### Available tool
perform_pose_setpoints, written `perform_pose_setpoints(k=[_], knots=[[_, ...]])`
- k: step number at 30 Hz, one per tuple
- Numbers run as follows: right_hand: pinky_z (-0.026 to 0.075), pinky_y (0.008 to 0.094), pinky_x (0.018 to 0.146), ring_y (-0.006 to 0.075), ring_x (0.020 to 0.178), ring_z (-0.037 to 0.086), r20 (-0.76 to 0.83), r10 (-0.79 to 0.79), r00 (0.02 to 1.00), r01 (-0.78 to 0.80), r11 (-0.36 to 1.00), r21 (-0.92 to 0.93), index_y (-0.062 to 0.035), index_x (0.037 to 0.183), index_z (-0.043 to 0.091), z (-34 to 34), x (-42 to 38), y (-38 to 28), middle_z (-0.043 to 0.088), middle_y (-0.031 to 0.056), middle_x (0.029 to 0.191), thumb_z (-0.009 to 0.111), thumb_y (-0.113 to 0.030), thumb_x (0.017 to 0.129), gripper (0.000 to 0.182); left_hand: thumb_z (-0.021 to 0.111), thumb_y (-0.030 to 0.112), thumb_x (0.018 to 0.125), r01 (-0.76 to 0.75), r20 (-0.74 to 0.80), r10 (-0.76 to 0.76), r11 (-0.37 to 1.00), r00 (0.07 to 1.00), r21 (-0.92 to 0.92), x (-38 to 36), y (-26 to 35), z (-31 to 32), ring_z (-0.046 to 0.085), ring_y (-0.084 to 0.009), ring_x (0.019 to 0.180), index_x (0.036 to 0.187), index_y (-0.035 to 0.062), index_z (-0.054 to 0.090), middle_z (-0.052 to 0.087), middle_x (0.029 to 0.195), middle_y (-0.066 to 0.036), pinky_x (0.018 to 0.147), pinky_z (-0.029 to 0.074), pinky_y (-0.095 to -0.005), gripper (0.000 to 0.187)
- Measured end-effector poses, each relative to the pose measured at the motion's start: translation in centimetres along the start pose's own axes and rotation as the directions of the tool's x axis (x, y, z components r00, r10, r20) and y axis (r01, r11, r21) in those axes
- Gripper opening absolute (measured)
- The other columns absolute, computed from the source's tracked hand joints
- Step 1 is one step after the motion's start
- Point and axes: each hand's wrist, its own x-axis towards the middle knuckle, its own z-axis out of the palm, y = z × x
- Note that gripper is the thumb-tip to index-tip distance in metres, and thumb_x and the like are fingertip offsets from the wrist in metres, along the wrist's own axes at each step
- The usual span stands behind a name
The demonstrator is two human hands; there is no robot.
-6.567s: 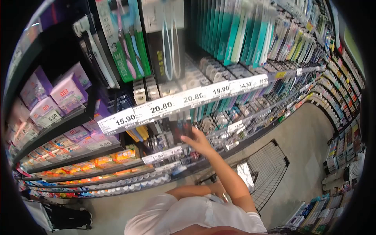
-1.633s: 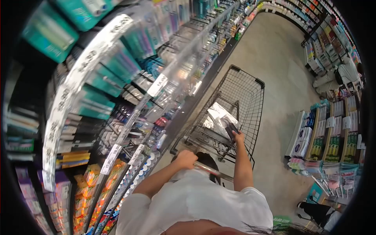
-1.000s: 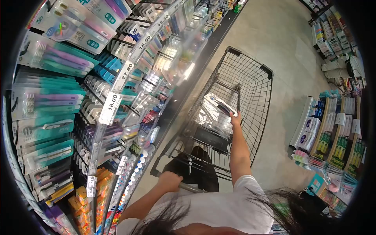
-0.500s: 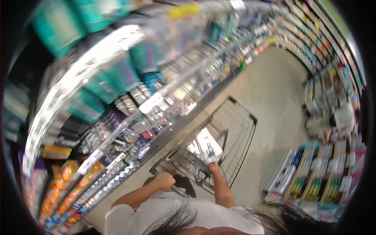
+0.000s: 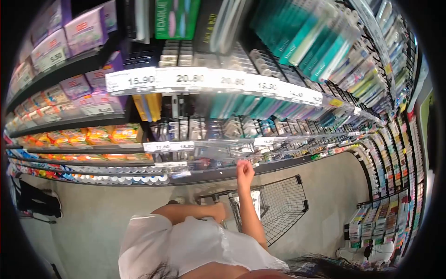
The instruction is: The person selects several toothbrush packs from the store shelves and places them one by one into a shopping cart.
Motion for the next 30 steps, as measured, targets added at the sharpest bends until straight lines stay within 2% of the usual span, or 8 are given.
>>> perform_pose_setpoints(k=[2,6,10,14,15,19,23,30], knots=[[0.034,0.0171,0.052,0.0026,0.059,0.041,0.115,-0.177,0.977,0.175,0.984,0.033,-0.0046,0.087,0.058,5.6,0.5,-4.8,0.050,-0.0040,0.066,0.063,-0.010,0.084,0.007,0.067,0.018,0.053,-0.025,-0.040,0.025,1.000,0.999,-0.012,-0.3,-0.5,-0.2,0.065,-0.0296,0.077,0.076,0.0088,0.070,0.067,0.077,-0.011,0.063,0.051,-0.0406,0.025],[0.042,0.0217,0.056,0.0096,0.067,0.049,0.338,-0.466,0.818,0.530,0.838,-0.127,-0.0029,0.104,0.053,14.4,1.3,-11.0,0.051,0.0036,0.081,0.070,-0.010,0.075,0.034,0.066,0.018,0.054,-0.003,-0.063,-0.002,0.997,0.998,-0.076,0.7,-1.7,1.4,0.051,-0.0333,0.110,0.108,0.0071,0.060,0.054,0.118,-0.018,0.087,0.043,-0.0431,0.055],[0.045,0.0256,0.061,0.0151,0.081,0.050,0.306,-0.441,0.844,0.517,0.821,-0.243,-0.0029,0.115,0.047,20.5,2.2,-12.2,0.050,0.0097,0.101,0.079,-0.016,0.066,0.060,0.064,0.020,0.063,-0.133,-0.311,0.076,0.977,0.947,-0.167,2.4,-3.3,4.1,0.036,-0.0349,0.124,0.125,0.0090,0.049,0.042,0.133,-0.016,0.103,0.028,-0.0423,0.065],[0.045,0.0255,0.059,0.0168,0.081,0.050,0.197,-0.516,0.833,0.548,0.722,-0.422,-0.0041,0.106,0.049,24.0,3.1,-8.7,0.049,0.0099,0.103,0.079,-0.019,0.065,0.053,0.065,0.023,0.063,-0.296,-0.486,0.146,0.922,0.862,-0.249,0.5,-3.5,2.9,0.039,-0.0343,0.121,0.123,0.0092,0.051,0.045,0.130,-0.015,0.101,0.030,-0.0423,0.062],[0.046,0.0246,0.062,0.0157,0.082,0.054,0.201,-0.491,0.848,0.522,0.706,-0.479,-0.0046,0.101,0.050,24.2,3.0,-8.9,0.054,0.0095,0.101,0.078,-0.018,0.068,0.046,0.065,0.023,0.064,-0.322,-0.506,0.158,0.912,0.848,-0.255,0.2,-3.6,2.9,0.040,-0.0341,0.121,0.122,0.0093,0.051,0.046,0.129,-0.015,0.101,0.030,-0.0423,0.062],[0.043,0.0254,0.063,0.0098,0.070,0.055,0.425,-0.230,0.876,0.230,0.972,0.053,-0.0038,0.092,0.047,24.0,3.0,-8.7,0.060,0.0032,0.078,0.074,-0.017,0.075,0.035,0.066,0.027,0.064,-0.384,-0.549,0.190,0.885,0.814,-0.263,-0.7,-3.8,3.0,0.042,-0.0335,0.118,0.119,0.0095,0.054,0.049,0.126,-0.015,0.099,0.032,-0.0423,0.059],[0.044,0.0245,0.070,0.0074,0.079,0.055,0.576,-0.183,0.796,0.066,0.974,0.218,-0.0062,0.098,0.046,22.7,2.7,-8.3,0.061,0.0014,0.085,0.066,-0.009,0.082,0.025,0.067,0.030,0.065,-0.441,-0.592,0.221,0.861,0.775,-0.255,-1.3,-4.2,3.1,0.045,-0.0328,0.116,0.117,0.0097,0.056,0.051,0.123,-0.015,0.098,0.034,-0.0423,0.057],[0.040,0.0318,0.092,0.0146,0.108,0.049,0.673,-0.054,0.738,-0.167,0.951,0.259,-0.0037,0.121,0.045,19.4,0.1,-10.9,0.053,0.0051,0.117,0.059,0.000,0.083,0.041,0.068,0.035,0.066,-0.532,-0.689,0.251,0.815,0.680,-0.228,-2.0,-4.6,3.3,0.050,-0.0317,0.111,0.112,0.0101,0.060,0.056,0.118,-0.014,0.095,0.036,-0.0423,0.053]])
